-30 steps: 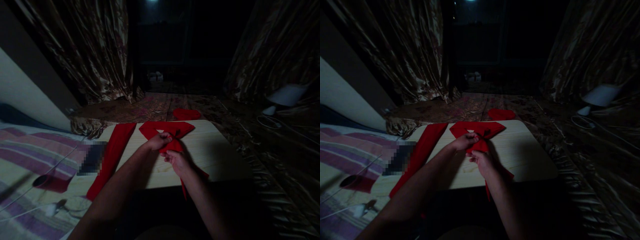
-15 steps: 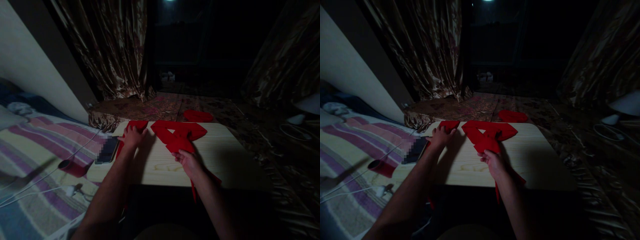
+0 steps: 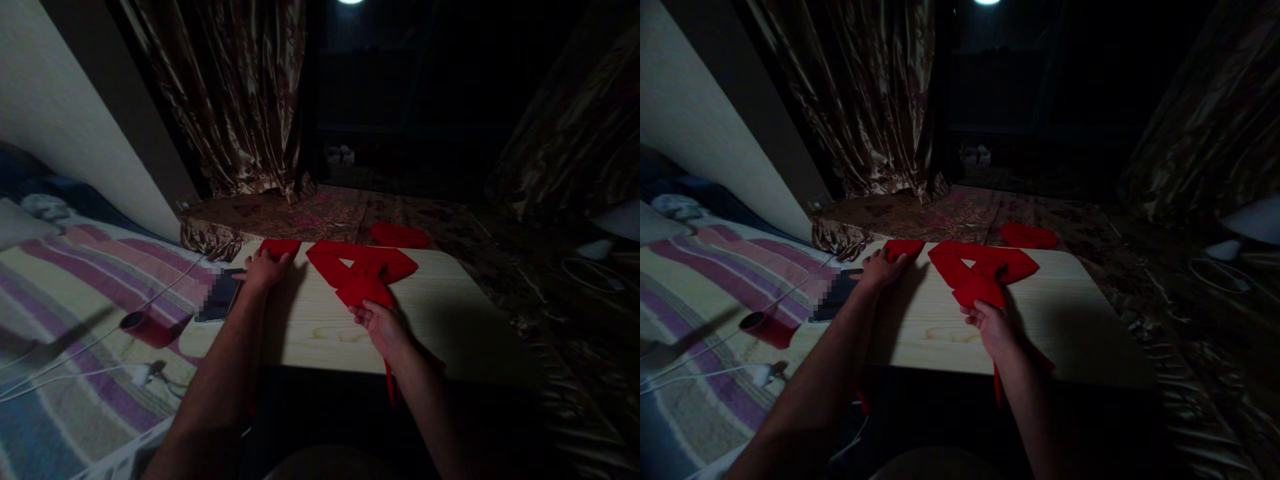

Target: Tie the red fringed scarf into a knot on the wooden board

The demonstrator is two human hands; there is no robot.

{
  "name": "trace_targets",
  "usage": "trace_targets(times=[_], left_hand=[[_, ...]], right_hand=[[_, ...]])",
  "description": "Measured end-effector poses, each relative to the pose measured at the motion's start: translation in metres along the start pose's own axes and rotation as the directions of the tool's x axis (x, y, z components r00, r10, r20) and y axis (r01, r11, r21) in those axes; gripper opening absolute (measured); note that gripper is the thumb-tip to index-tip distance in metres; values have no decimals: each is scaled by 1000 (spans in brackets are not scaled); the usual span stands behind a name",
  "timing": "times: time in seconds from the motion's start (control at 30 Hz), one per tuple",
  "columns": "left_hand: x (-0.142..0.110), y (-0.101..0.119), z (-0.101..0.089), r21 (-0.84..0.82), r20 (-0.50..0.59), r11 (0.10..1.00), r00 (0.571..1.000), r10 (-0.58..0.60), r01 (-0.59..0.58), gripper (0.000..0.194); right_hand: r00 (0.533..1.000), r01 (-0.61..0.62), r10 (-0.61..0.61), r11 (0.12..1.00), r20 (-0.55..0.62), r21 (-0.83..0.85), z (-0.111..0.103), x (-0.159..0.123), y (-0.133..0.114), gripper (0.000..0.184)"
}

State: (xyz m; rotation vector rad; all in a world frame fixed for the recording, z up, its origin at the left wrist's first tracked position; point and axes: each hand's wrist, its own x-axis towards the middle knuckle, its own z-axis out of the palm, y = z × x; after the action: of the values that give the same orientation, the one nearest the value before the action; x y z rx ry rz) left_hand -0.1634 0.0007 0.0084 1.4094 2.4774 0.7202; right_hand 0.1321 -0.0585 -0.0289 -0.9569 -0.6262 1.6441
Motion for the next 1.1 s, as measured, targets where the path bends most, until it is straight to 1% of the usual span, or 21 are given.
trace_targets(times=[0.17,0.23,0.3,0.37,0.4,0.43,0.47,0.5,0.53,0.57,0.6,0.63,0.7,0.77,0.8,0.83,0.9,0.97,1.03,1.1], left_hand=[[6,-13,-2,18,36,997,997,-71,71,84],[2,-11,-3,30,-2,998,999,-47,47,78],[-8,-2,-3,30,-73,999,997,28,-26,72],[-23,13,1,-26,-111,989,983,144,-147,63],[-32,23,5,-97,-98,971,973,208,-218,58],[-42,33,10,-202,-60,938,959,277,-283,52],[-53,43,17,-331,-4,884,938,348,-329,46],[-64,52,25,-461,62,818,907,416,-343,41],[-75,61,33,-579,123,748,873,472,-323,37],[-85,69,42,-680,180,682,840,512,-270,35],[-94,77,50,-755,230,626,816,531,-195,36],[-101,83,57,-805,273,582,801,534,-114,38],[-110,92,67,-858,335,513,793,509,33,48],[-113,97,72,-879,374,457,793,480,138,56],[-113,99,72,-882,394,437,782,482,176,58],[-112,100,71,-881,417,426,762,494,206,59],[-109,101,68,-862,468,450,708,529,233,57],[-104,101,65,-822,529,521,644,552,228,52],[-101,102,65,-768,598,600,586,547,225,47],[-99,102,67,-721,653,654,541,529,230,42]], right_hand=[[1000,-17,17,1000,-4,15,1,-1,-1,18],[1000,-13,13,1000,4,14,1,-1,-1,19],[1000,-11,11,1000,3,12,1,-1,-1,18],[1000,-12,12,1000,-6,9,2,0,-1,16],[1000,-13,13,1000,-13,6,2,0,-1,15],[1000,-14,14,1000,-21,0,3,0,-2,14],[1000,-14,14,1000,-26,-7,3,0,-2,13],[1000,-11,11,1000,-29,-14,4,0,-2,14],[1000,-3,3,1000,-29,-21,4,1,-2,16],[1000,13,-14,1000,-26,-25,4,1,-2,18],[999,33,-34,999,-28,-29,4,1,-2,18],[998,51,-52,998,-36,-34,4,1,-2,15],[996,63,-66,997,-60,-46,3,2,-2,3],[996,55,-59,997,-70,-56,2,2,-3,8],[996,50,-54,997,-65,-61,1,2,-4,9],[997,49,-53,997,-56,-66,1,2,-4,8],[998,42,-46,996,-46,-81,1,1,-5,7],[998,36,-40,995,-38,-95,2,1,-5,9],[999,41,-44,994,-32,-105,2,1,-6,9],[998,45,-49,993,-38,-106,3,1,-7,9]])
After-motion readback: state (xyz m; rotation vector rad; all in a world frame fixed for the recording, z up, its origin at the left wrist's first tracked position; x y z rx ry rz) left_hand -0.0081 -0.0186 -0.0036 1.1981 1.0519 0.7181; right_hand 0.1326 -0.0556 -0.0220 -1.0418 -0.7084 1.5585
